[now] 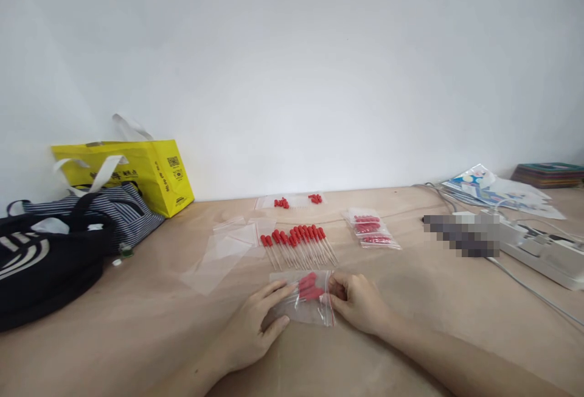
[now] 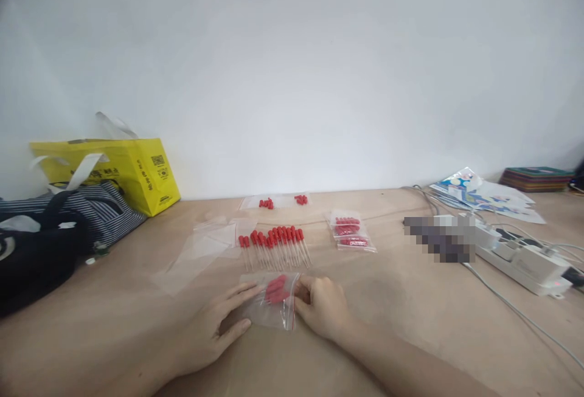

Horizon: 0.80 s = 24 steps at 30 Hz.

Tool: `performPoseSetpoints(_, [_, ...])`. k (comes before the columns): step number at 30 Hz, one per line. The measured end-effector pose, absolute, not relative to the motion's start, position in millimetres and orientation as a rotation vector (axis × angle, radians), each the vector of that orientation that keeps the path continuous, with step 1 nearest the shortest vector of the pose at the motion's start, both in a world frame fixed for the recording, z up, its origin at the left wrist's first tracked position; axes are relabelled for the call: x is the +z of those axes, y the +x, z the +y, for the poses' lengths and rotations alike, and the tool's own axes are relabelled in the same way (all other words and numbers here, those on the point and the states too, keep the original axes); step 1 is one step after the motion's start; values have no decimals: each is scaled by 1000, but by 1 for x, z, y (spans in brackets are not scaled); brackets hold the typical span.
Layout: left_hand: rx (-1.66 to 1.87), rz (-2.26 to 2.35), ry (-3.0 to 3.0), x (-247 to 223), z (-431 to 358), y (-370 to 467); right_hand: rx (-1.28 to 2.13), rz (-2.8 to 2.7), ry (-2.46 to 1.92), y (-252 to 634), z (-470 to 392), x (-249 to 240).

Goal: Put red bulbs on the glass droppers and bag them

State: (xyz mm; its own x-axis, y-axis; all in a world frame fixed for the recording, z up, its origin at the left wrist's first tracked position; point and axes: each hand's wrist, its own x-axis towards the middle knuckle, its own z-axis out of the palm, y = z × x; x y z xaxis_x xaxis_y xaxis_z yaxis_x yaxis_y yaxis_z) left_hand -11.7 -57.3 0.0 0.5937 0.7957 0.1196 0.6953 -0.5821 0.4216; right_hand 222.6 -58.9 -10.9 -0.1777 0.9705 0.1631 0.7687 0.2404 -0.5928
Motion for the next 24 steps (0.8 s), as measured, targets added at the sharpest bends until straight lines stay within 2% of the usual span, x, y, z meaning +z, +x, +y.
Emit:
performPoseSetpoints(3, [421, 1216, 2474, 1, -59, -12, 586, -1984, -1602, 225, -55, -10])
performPoseSetpoints(8, [471, 1187, 2488, 4, -63, -10, 1327, -2037, -1225, 256, -31, -5])
performPoseSetpoints(10, [518, 1143, 2509, 5, -63, -9, 1246, -1935, -1285, 267, -16, -2])
performPoseSetpoints(13, [531, 1086, 2540, 4, -60, -11, 912, -1701, -1563, 270, 12, 3])
performPoseSetpoints(24, [348, 1021, 2530, -3, -57, -19, 590, -1556, -1904, 230, 92, -6])
